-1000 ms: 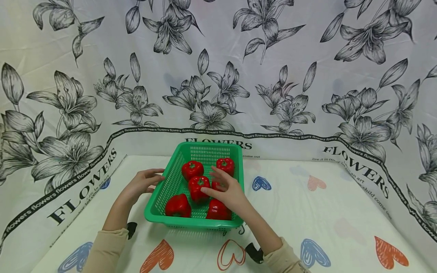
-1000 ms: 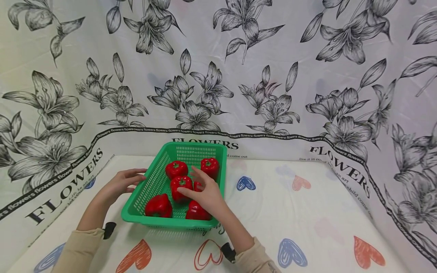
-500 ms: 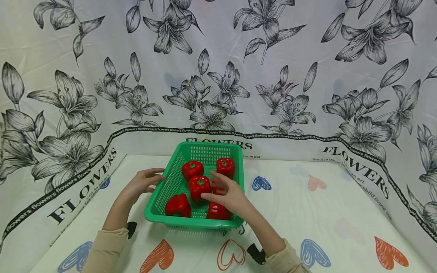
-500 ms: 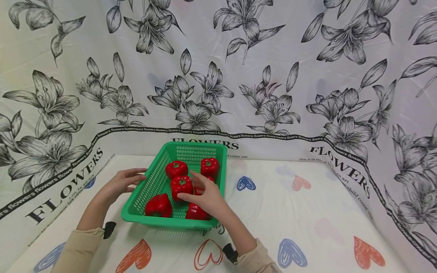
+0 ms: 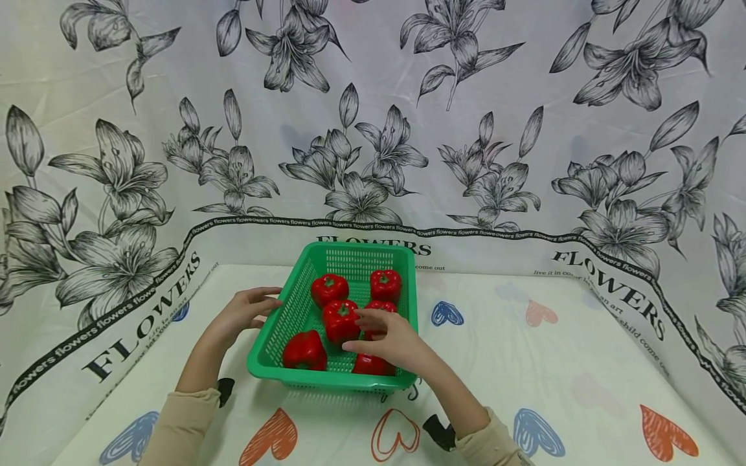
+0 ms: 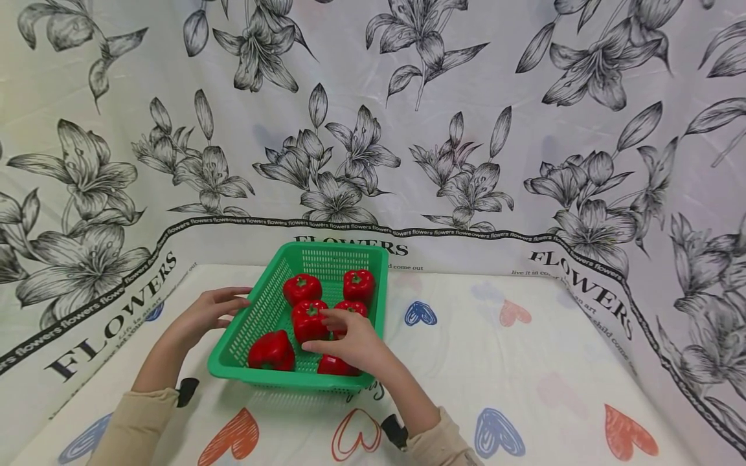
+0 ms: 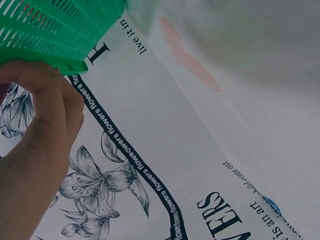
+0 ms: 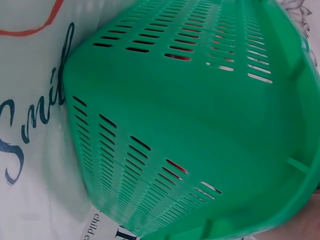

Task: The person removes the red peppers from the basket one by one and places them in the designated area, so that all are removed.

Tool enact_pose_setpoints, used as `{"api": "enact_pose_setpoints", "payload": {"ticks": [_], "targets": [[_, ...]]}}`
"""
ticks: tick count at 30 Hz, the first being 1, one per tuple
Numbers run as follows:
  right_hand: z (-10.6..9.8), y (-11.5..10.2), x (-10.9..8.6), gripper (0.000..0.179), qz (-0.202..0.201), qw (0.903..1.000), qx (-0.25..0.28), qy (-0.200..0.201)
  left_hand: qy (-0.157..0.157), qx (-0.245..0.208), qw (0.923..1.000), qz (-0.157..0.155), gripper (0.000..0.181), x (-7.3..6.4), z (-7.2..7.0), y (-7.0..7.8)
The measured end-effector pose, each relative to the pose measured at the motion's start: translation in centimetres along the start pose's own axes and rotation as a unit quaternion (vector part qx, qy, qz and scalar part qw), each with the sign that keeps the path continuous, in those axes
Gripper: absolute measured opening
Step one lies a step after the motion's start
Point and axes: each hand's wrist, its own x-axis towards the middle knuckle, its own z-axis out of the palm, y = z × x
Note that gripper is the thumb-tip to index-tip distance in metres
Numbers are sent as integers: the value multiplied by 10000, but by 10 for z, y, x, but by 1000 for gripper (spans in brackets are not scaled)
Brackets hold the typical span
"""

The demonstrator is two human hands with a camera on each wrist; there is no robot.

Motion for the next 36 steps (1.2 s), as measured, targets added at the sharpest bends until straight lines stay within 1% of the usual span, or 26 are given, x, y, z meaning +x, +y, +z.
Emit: {"api": "enact_pose_setpoints", "payload": {"ticks": [4,9,15,20,26,36], "targets": [[-2,-3,-2,64,68,9998,-120,-128,4,5,10000,8,56,1,0,-1],[-6,-7,-3,65,170,9984,-463,-272,-14,1,10000,10,56,0,-1,0],[-8,-10,-3,65,302,9953,-851,-346,-1,19,10000,10,57,0,-1,-1],[-7,-10,-2,68,399,9920,-1122,-425,-14,13,10000,-8,56,0,-1,0],[-4,-10,0,66,304,9884,-1407,-494,-43,-18,10000,9,55,-1,-2,1],[2,-10,1,58,420,9847,-1619,-485,-78,-41,9999,68,55,1,-2,-1]]}}
